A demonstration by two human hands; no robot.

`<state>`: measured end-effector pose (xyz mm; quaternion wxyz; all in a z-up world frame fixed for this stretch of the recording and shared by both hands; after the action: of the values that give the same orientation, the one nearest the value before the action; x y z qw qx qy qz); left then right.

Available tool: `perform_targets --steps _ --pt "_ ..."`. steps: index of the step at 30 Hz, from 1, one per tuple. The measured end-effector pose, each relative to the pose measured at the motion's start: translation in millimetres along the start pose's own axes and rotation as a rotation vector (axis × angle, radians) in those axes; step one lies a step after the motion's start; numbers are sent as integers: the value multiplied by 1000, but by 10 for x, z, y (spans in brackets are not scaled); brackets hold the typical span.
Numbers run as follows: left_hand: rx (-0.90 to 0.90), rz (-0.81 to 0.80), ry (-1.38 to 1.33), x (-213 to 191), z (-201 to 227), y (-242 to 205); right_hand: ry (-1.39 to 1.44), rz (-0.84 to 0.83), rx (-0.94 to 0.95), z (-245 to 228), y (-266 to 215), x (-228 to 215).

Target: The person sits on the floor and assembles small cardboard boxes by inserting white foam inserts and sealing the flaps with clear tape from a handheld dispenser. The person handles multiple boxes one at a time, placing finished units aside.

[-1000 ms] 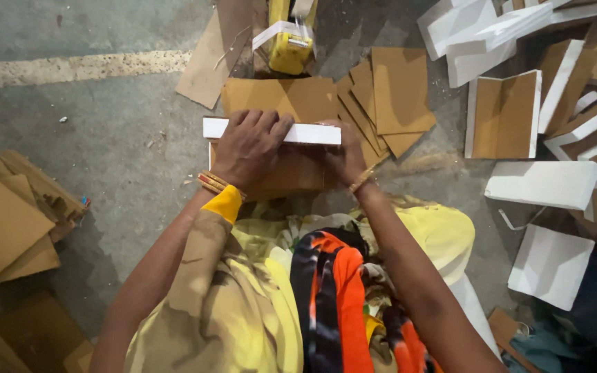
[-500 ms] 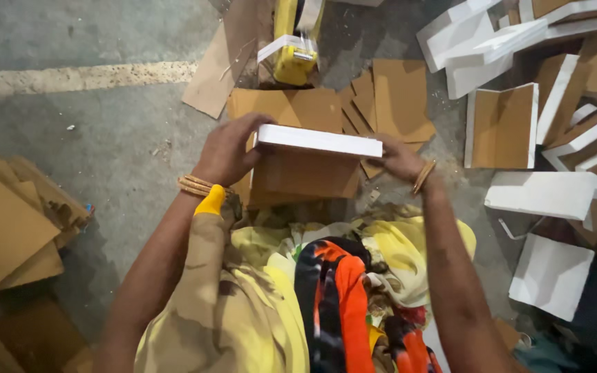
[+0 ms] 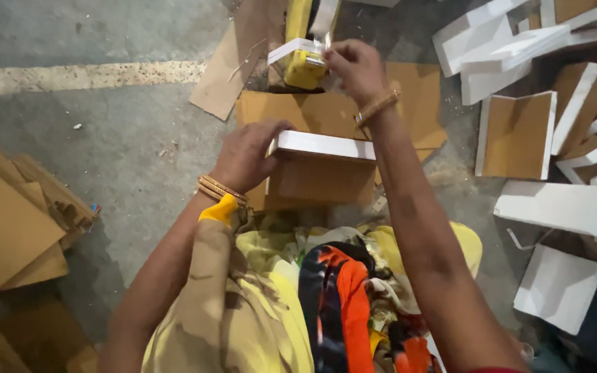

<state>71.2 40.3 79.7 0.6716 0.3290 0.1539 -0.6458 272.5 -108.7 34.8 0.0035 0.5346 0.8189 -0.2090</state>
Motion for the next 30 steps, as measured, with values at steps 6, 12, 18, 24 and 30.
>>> perform_targets --steps 6,12,18,24,30 --pt "-46 -46 54 98 -108 130 195 -130 -67 148 -1219 175" --pt "-107 -100 76 235 -211 324 545 -40 193 681 -1657 475" --pt "-157 -210 -345 303 -296 327 505 -38 214 982 -1505 544" --pt "-358 -141 -524 432 -280 310 504 -56 167 1057 -1517 551" --pt "-317 -43 -258 388 -219 274 357 -240 105 731 -1520 645"
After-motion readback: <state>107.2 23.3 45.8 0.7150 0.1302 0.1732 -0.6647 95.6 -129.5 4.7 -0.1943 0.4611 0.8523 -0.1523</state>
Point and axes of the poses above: each hand's wrist, its own y-axis towards the middle knuckle, its own x-axis out of the palm, z = x × y, the point moved 9 cm from there along y, towards the middle knuckle, and after that the axes turned 6 degrees about y, right-handed, at the moved point
